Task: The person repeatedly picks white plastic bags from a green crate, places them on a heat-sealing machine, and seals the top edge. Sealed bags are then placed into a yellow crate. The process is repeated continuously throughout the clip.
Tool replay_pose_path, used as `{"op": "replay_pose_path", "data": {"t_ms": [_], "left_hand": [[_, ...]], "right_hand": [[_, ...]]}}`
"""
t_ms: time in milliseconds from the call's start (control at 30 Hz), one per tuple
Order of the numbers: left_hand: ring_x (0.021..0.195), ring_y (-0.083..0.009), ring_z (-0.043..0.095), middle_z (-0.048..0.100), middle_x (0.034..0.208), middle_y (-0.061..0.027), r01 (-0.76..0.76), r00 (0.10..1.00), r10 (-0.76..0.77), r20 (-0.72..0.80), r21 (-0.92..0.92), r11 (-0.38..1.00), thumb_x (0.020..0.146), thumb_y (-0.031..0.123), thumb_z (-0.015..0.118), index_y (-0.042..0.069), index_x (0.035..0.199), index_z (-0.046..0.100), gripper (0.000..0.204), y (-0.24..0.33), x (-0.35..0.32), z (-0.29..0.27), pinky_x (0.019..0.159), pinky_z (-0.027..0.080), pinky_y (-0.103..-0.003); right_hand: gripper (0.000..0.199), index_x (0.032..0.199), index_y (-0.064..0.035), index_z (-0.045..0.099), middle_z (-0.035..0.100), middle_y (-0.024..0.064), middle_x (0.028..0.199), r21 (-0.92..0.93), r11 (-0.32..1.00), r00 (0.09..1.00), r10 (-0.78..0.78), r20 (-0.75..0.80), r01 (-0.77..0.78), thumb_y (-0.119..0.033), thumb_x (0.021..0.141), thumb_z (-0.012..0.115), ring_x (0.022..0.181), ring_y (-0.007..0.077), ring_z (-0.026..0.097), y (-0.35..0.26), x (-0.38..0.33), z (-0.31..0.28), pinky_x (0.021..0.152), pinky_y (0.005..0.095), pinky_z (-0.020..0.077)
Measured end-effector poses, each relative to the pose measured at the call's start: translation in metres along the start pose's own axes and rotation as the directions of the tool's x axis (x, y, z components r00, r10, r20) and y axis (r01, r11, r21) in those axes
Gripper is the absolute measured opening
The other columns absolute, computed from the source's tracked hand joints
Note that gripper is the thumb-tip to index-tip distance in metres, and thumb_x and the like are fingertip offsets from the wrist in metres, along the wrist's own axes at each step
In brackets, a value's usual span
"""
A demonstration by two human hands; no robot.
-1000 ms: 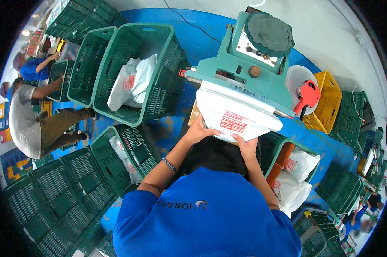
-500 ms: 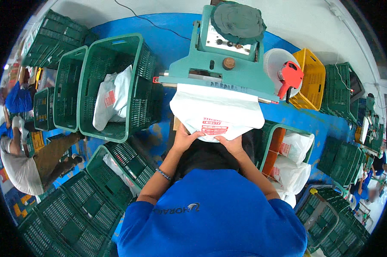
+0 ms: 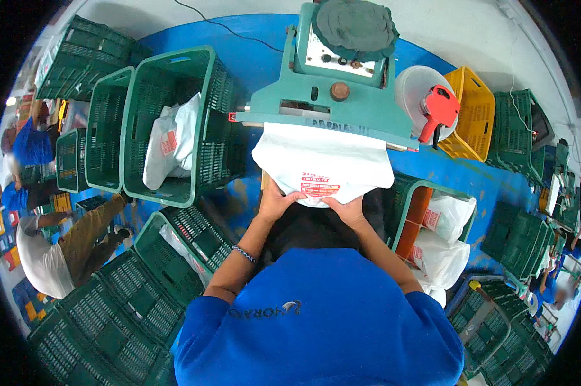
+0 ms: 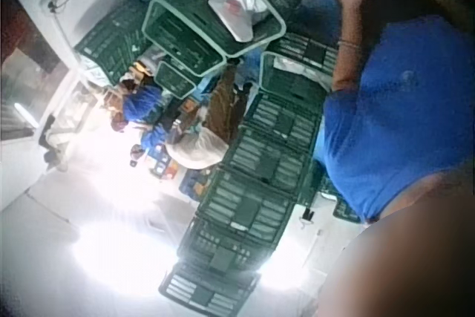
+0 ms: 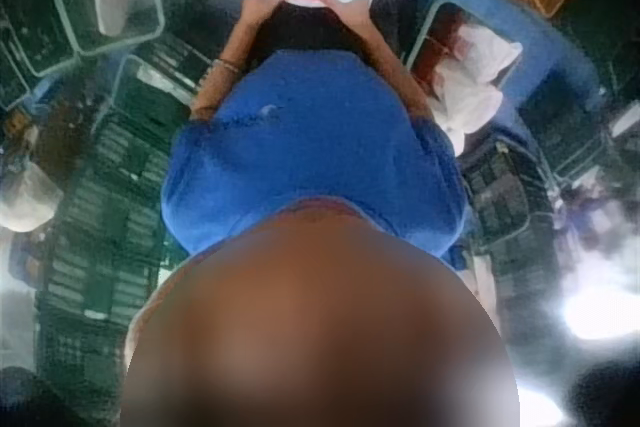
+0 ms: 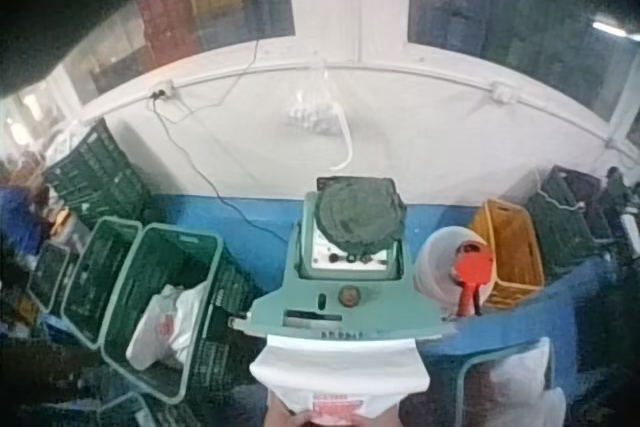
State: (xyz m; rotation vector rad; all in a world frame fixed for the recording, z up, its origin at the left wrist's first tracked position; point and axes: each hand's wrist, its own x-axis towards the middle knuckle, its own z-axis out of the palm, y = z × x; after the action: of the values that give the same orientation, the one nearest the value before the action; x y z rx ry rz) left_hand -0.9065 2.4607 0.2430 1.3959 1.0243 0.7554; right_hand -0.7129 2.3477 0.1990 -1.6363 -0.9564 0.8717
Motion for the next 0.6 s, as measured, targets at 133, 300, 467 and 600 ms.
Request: {"op": "replay_pose_path", "data": {"t_ms": [133, 300, 467, 600], "left_hand": [[0.112, -0.0220, 0.050, 0.050, 0.121, -0.0139, -0.092, 0.994, 0.084, 0.070, 0.119, 0.989, 0.059, 0.021, 0.087, -0.002, 0.125, 0.036, 0.087, 0.004, -0.003, 0.001, 0.095, 0.041, -0.034], [0.113, -0.0241, 0.050, 0.051, 0.120, -0.0147, 0.045, 0.996, -0.052, 0.074, 0.093, 0.995, 0.059, 0.019, 0.086, -0.005, 0.128, 0.032, 0.091, -0.013, -0.002, 0.004, 0.098, 0.039, -0.035], [0.109, -0.0264, 0.049, 0.046, 0.119, -0.0159, -0.058, 0.996, 0.045, 0.074, 0.182, 0.982, 0.059, 0.019, 0.086, -0.004, 0.123, 0.038, 0.083, -0.030, 0.001, 0.005, 0.093, 0.041, -0.036], [0.108, -0.0251, 0.051, 0.050, 0.117, -0.0163, 0.034, 0.994, -0.037, 0.098, 0.037, 0.999, 0.061, 0.012, 0.084, -0.005, 0.122, 0.035, 0.080, -0.026, 0.003, 0.015, 0.094, 0.041, -0.036]], "right_hand": [[0.088, 0.121, -0.0005, 0.047, 0.055, 0.0148, 0.113, -0.145, 0.984, 0.995, -0.099, 0.020, 0.101, -0.042, 0.054, 0.086, 0.108, 0.0297, 0.053, 0.006, -0.001, -0.003, 0.093, 0.0410, 0.0396], [0.098, 0.125, -0.0013, 0.042, 0.051, 0.0161, 0.117, -0.204, 0.974, 0.995, -0.100, -0.005, 0.097, -0.048, 0.050, 0.085, 0.108, 0.0315, 0.052, 0.009, 0.001, -0.007, 0.094, 0.0415, 0.0389], [0.097, 0.124, -0.0006, 0.042, 0.050, 0.0163, 0.118, -0.130, 0.978, 0.985, -0.171, -0.037, 0.165, -0.046, 0.050, 0.086, 0.111, 0.0321, 0.050, -0.011, 0.005, -0.018, 0.094, 0.0421, 0.0385], [0.100, 0.125, 0.0007, 0.040, 0.049, 0.0172, 0.120, -0.078, 0.959, 0.953, -0.281, -0.116, 0.274, -0.045, 0.049, 0.087, 0.113, 0.0324, 0.048, -0.030, 0.013, -0.032, 0.096, 0.0412, 0.0378]]}}
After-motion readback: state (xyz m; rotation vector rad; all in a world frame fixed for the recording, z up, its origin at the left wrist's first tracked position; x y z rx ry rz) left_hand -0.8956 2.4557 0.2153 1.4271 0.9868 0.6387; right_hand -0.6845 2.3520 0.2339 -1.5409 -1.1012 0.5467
